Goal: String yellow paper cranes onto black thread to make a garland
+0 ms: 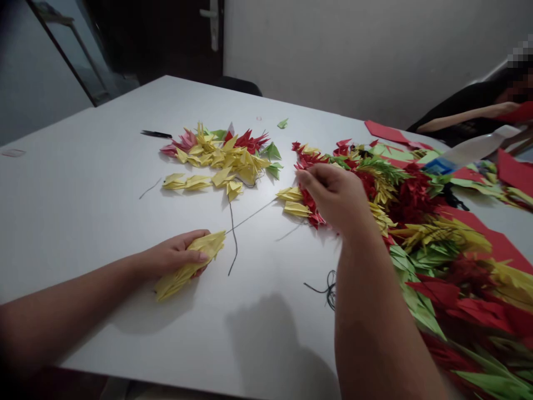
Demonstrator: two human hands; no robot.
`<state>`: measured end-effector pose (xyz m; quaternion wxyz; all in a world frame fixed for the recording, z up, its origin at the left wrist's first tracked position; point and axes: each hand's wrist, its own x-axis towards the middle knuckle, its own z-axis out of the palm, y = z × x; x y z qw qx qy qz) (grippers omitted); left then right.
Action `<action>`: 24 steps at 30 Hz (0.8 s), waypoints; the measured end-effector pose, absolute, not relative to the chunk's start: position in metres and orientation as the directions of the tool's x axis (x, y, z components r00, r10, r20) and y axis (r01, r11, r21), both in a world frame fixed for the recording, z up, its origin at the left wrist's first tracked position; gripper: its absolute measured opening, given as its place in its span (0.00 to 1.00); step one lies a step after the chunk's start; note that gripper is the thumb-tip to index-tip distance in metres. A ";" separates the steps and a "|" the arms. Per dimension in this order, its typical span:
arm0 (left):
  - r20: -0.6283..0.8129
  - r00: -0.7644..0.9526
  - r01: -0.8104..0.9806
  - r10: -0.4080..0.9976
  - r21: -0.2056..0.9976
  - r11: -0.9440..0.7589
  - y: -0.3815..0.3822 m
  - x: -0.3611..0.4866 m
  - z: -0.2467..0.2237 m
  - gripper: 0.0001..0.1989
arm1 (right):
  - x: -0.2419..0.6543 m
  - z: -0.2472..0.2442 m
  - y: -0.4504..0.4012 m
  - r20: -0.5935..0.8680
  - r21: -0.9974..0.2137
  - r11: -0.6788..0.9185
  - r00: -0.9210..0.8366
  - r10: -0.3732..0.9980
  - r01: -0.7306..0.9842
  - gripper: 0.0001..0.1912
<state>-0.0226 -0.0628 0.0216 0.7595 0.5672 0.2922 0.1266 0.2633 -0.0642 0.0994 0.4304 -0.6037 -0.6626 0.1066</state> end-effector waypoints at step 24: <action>-0.210 0.795 0.398 0.568 0.889 -0.228 -0.067 -0.013 0.019 0.20 | 0.150 0.008 -0.115 -0.123 -0.925 -0.094 -0.056 0.991 0.367 0.20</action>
